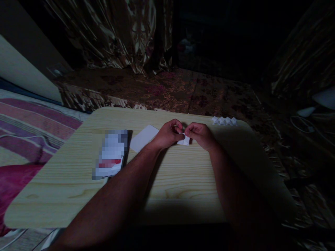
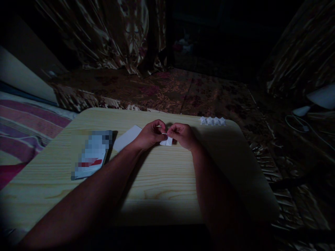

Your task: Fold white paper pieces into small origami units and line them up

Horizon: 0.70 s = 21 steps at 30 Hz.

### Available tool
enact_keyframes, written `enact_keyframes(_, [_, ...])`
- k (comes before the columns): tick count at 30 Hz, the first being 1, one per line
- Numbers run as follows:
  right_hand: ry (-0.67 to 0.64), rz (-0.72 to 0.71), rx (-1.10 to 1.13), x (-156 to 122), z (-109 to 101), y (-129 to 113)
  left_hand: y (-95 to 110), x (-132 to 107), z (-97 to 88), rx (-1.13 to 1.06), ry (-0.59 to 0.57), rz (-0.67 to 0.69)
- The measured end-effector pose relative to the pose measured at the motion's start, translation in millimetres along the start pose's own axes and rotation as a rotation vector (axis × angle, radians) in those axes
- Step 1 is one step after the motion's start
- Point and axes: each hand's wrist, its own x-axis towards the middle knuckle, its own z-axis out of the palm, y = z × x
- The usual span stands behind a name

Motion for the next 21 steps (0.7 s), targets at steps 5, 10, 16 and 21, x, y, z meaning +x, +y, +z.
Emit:
enact_keyframes(5, [0.023,-0.037,-0.008,1.6,0.8,2.6,-1.0,-0.2,0.7,0.019,0.013,0.010])
enact_keyframes(10, [0.059,-0.058,-0.064,2.6,2.6,2.9,-1.5,-0.9,1.4,0.031,0.034,0.019])
enact_keyframes(16, [0.068,-0.060,-0.098,3.3,4.3,4.6,-2.1,-0.5,1.3,0.049,0.021,0.036])
enact_keyframes(21, [0.073,-0.063,-0.122,3.2,5.2,4.3,-3.8,0.1,0.2,0.070,0.011,0.046])
